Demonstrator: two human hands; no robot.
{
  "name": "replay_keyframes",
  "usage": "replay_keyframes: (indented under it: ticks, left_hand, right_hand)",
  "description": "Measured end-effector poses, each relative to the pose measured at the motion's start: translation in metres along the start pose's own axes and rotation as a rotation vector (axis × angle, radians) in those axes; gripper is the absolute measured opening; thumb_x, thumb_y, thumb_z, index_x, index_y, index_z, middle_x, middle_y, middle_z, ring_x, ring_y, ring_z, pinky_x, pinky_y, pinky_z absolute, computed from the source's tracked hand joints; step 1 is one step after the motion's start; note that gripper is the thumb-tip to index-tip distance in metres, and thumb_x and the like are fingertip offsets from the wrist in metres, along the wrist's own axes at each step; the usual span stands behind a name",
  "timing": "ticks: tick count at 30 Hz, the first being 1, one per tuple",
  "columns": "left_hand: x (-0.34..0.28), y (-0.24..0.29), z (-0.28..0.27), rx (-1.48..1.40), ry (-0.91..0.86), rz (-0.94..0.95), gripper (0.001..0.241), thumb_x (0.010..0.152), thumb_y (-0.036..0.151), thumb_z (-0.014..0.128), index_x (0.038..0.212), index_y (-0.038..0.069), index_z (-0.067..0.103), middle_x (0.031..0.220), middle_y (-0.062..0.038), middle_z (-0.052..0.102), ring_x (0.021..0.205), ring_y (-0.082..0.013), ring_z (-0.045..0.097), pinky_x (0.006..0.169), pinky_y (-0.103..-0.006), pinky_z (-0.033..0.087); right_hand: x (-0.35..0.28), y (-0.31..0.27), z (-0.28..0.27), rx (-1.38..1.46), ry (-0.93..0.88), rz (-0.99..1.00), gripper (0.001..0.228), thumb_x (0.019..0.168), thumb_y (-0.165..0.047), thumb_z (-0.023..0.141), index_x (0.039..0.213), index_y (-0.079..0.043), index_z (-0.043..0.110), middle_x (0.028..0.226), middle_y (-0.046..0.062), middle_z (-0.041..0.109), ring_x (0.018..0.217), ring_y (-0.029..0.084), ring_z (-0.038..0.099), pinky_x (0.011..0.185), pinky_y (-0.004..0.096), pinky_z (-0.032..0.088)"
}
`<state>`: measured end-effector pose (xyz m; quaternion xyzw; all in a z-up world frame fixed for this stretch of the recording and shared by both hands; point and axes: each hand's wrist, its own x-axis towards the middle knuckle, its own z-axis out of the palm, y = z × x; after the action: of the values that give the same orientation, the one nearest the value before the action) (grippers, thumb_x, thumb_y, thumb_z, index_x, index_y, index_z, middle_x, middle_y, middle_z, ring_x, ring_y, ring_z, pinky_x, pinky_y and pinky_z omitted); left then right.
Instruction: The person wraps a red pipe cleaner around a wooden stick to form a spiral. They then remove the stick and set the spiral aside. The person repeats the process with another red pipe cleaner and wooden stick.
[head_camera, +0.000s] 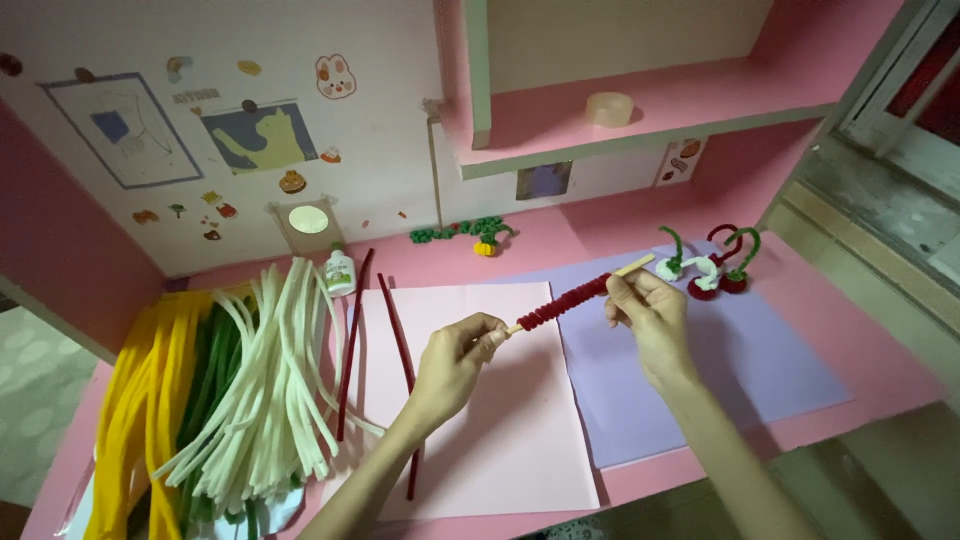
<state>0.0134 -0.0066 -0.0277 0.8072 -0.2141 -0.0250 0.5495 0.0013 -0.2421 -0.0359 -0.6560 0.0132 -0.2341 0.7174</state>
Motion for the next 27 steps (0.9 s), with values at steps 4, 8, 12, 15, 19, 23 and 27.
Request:
replay_keyframes:
  ticks: [4,8,12,15,19,23,27]
  left_hand:
    - [0.003,-0.002,0.003,-0.252,-0.072,-0.039,0.011,0.086,0.012,0.055,0.078,0.009,0.062,0.055,-0.002,0.049,0.052,-0.0113,0.038,0.052,-0.0221,0.037]
    - [0.005,-0.012,0.008,-0.319,-0.106,-0.055,0.013,0.086,0.010,0.055,0.075,0.007,0.062,0.055,-0.003,0.051,0.052,-0.0113,0.038,0.047,-0.0217,0.031]
    - [0.009,-0.029,0.014,-0.477,-0.152,-0.120,0.011,0.084,0.008,0.054,0.075,0.006,0.060,0.058,-0.005,0.053,0.055,-0.0105,0.043,0.047,-0.0193,0.031]
    - [0.012,-0.034,0.012,-0.474,-0.131,-0.118,0.010,0.085,0.008,0.053,0.076,0.005,0.058,0.058,-0.005,0.052,0.054,-0.0099,0.042,0.047,-0.0192,0.030]
    - [0.016,-0.037,0.004,-0.240,0.006,-0.092,0.009,0.083,0.014,0.058,0.079,0.007,0.060,0.060,-0.007,0.057,0.058,-0.0158,0.049,0.056,-0.0245,0.039]
    - [0.004,-0.003,-0.014,0.140,0.080,-0.115,0.013,0.087,0.025,0.052,0.090,0.015,0.059,0.064,-0.006,0.063,0.060,-0.0223,0.058,0.063,-0.0334,0.045]
    - [0.010,-0.016,-0.014,0.369,0.163,-0.174,0.014,0.090,0.025,0.046,0.102,0.018,0.050,0.075,-0.006,0.066,0.076,-0.0285,0.064,0.071,-0.0406,0.049]
  right_hand:
    - [-0.003,-0.014,0.003,-0.016,-0.019,-0.024,0.022,0.089,-0.016,0.057,0.087,0.006,0.059,0.068,0.010,0.054,0.055,0.012,0.046,0.052,0.023,0.046]
    - [-0.001,-0.009,0.002,-0.019,-0.010,-0.017,0.020,0.089,-0.013,0.057,0.086,0.006,0.059,0.065,0.009,0.052,0.056,0.012,0.048,0.054,0.023,0.049]
    - [0.005,0.002,0.003,0.010,-0.023,0.024,0.021,0.089,-0.017,0.058,0.085,0.004,0.060,0.067,0.009,0.053,0.057,0.011,0.049,0.056,0.022,0.049]
    - [0.019,0.019,0.008,0.031,-0.051,0.060,0.022,0.089,-0.020,0.057,0.086,0.002,0.060,0.067,0.007,0.053,0.059,0.010,0.050,0.057,0.021,0.049]
    - [0.043,0.035,0.022,0.016,-0.069,0.090,0.020,0.087,-0.017,0.061,0.083,0.002,0.062,0.062,0.009,0.054,0.055,0.014,0.054,0.055,0.025,0.052]
    - [0.064,0.055,0.051,0.044,-0.087,0.134,0.018,0.085,-0.020,0.061,0.085,-0.002,0.061,0.065,0.005,0.056,0.056,0.010,0.057,0.053,0.021,0.053]
    - [0.063,0.062,0.086,0.124,-0.111,0.200,0.022,0.084,-0.026,0.062,0.085,-0.004,0.060,0.069,0.004,0.058,0.060,0.012,0.060,0.052,0.021,0.054]
